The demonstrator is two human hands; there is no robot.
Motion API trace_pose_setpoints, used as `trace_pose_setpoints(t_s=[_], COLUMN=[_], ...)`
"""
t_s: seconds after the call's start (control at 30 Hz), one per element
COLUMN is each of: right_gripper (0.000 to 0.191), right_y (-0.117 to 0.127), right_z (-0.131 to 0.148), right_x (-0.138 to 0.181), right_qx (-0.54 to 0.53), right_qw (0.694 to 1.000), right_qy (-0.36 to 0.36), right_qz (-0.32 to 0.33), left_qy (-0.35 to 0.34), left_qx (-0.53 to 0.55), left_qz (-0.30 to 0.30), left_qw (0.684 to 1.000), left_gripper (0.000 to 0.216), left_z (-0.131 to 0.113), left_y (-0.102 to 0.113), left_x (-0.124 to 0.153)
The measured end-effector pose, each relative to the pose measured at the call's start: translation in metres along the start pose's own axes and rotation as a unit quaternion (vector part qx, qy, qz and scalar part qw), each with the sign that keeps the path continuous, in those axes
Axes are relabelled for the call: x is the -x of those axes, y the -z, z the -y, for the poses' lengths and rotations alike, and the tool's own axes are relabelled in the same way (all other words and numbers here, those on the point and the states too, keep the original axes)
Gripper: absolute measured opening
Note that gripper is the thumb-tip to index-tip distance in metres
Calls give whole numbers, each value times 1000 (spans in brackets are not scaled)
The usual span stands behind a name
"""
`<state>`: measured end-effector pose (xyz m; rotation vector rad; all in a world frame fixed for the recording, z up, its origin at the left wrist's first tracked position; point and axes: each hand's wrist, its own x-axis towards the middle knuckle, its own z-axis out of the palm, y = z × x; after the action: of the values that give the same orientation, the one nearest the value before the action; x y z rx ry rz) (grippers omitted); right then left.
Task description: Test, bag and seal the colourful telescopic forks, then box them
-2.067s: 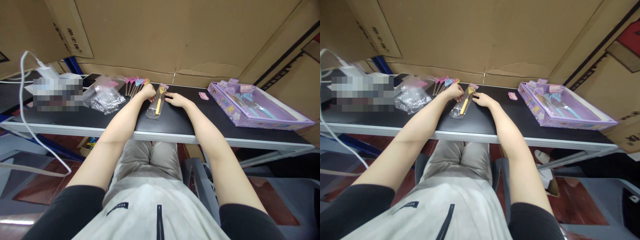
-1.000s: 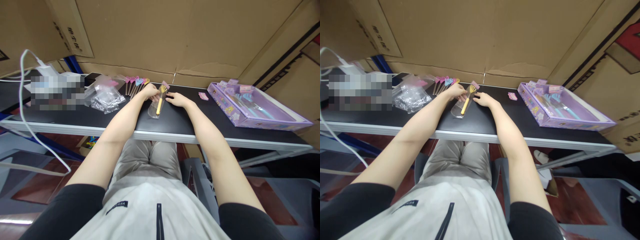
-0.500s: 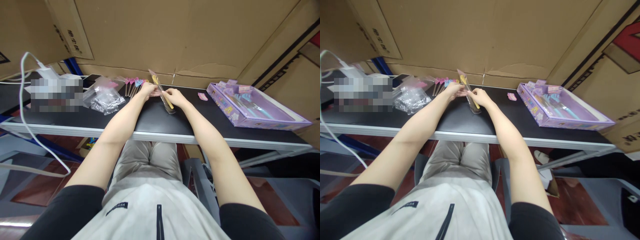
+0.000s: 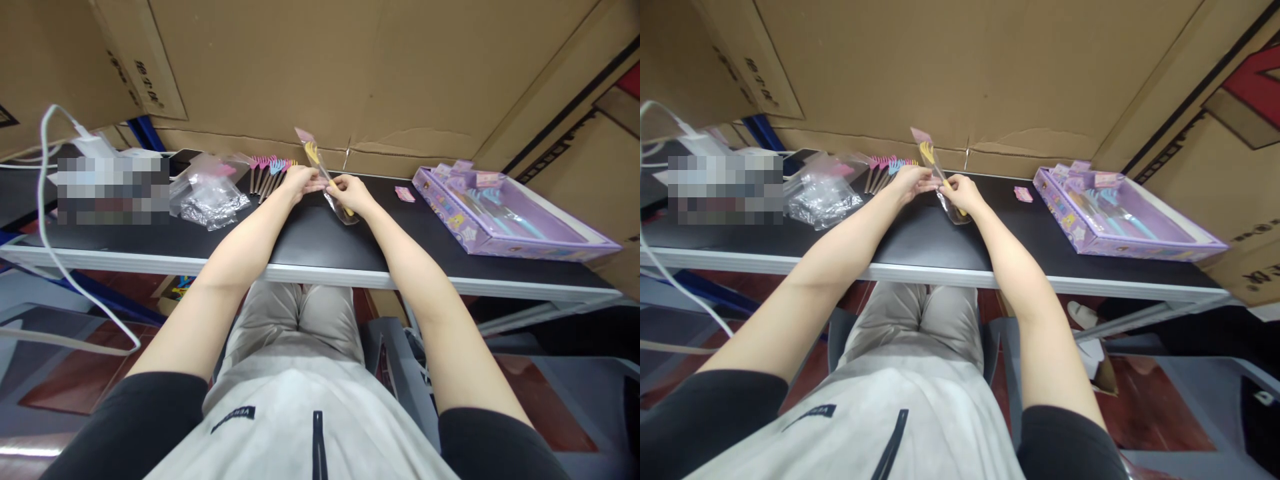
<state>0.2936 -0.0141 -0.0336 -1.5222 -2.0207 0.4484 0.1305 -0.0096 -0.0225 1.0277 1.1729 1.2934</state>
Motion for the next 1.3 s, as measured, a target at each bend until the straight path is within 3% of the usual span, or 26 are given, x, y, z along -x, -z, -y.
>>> trace_pose_setpoints(t_s=[0.33, 0.47, 0.53, 0.6, 0.67, 0.73, 0.87, 1.03, 1.17, 1.3], right_gripper=[40, 39, 40, 42, 43, 43, 42, 42, 44, 37], right_y=[7, 9, 9, 10, 15, 25, 63, 131, 188, 233], right_z=[-2, -1, -2, -4, -6, -6, 8, 17, -35, -111], right_x=[1, 1, -1, -2, -3, -3, 7, 37, 65, 88], right_qx=[25, 39, 46, 53, 65, 84, 124, 145, 172, 206], right_qw=[999, 999, 999, 998, 997, 994, 983, 973, 948, 903], right_qy=[21, 21, 20, 21, 26, 33, 12, -43, -65, -187], right_qz=[-24, -24, -22, -23, -38, -67, -133, -175, -259, -326], left_qy=[8, -17, -79, -142, -172, -180, -202, -207, -202, -202], left_qx=[-32, -156, -302, -440, -515, -549, -598, -651, -663, -671], left_qz=[37, 23, -18, -32, -3, 39, 89, 99, 105, 106], left_qw=[999, 987, 950, 886, 839, 815, 770, 724, 713, 706], left_gripper=[9, 7, 13, 20, 25, 26, 30, 38, 42, 41], left_z=[5, 6, 8, 10, 12, 14, 15, 14, 13, 13], left_y=[3, 8, 12, 17, 21, 22, 22, 21, 20, 20], left_x=[-8, -6, -6, -7, -9, -12, -14, -11, -9, -10])
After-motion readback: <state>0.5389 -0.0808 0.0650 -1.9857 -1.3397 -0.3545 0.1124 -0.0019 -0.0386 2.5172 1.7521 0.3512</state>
